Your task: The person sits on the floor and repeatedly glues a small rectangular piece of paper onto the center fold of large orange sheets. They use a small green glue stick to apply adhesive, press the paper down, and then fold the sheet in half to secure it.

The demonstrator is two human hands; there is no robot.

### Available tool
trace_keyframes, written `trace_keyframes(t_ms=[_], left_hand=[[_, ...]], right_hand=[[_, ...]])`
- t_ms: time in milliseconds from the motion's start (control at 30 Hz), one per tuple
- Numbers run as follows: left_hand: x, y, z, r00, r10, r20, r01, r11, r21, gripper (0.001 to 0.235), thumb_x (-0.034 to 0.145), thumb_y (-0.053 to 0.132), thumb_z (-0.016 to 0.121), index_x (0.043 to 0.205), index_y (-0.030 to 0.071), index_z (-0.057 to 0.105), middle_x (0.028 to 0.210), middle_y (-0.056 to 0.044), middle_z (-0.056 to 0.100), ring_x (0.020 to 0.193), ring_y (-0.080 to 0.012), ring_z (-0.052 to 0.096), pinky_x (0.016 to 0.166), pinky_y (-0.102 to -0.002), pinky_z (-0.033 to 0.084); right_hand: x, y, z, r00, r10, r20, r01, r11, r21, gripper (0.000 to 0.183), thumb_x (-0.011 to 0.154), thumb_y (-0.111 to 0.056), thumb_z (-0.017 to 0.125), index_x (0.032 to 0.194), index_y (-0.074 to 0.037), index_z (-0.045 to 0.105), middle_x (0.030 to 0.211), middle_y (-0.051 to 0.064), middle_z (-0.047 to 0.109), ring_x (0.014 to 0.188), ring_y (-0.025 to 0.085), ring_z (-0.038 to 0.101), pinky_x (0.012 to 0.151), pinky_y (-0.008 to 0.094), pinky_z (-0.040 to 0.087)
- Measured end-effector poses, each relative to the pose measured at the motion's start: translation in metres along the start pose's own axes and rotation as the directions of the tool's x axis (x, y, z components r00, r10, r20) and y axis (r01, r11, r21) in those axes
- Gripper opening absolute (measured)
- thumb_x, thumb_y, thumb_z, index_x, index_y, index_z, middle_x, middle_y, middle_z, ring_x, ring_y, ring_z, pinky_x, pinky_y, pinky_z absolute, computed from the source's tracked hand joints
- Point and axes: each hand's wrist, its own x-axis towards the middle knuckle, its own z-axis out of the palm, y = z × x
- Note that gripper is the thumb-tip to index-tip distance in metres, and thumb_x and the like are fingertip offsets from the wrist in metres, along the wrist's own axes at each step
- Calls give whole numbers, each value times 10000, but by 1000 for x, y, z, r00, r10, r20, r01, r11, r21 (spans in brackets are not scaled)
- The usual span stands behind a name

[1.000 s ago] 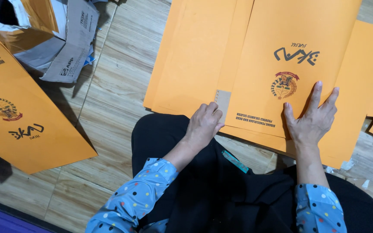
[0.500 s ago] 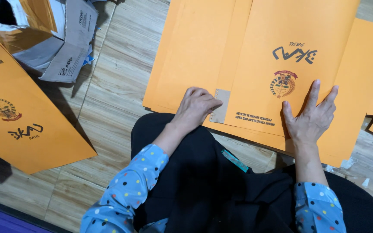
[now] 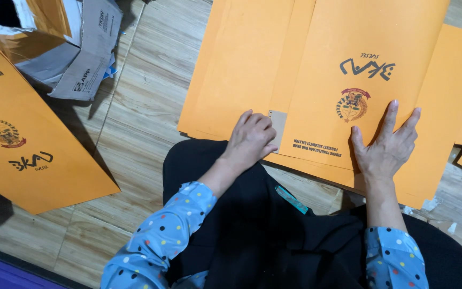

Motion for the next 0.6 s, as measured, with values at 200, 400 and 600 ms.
trace_keyframes(t_ms=[200, 400, 600], left_hand=[[5, 9, 10, 999, -24, 28, 18, 980, 198, 485, 512, 409, 809, 828, 117, 586, 851, -32, 515, 822, -225, 488, 728, -332, 413], [7, 17, 23, 990, -102, 102, 61, 937, 343, 508, 564, 354, 752, 955, 159, 492, 925, -25, 496, 819, -222, 473, 618, -326, 395], [14, 28, 14, 955, -157, 252, 55, 928, 369, 435, 696, 328, 678, 1051, 163, 488, 1004, -37, 492, 900, -251, 460, 642, -346, 428]], right_hand=[[1, 0, 0, 1000, -9, -29, 9, 1000, -8, 724, 910, -522, 532, 1461, -147, 249, 1363, 310, 279, 964, 471, 523, 710, 526, 455], [0, 0, 1, 1000, 5, -20, -5, 1000, -14, 734, 904, -537, 527, 1464, -159, 241, 1372, 302, 268, 972, 469, 518, 707, 523, 452], [2, -4, -3, 1000, 22, -9, -22, 1000, -20, 737, 876, -516, 548, 1450, -134, 288, 1362, 315, 265, 1017, 486, 507, 722, 538, 451]])
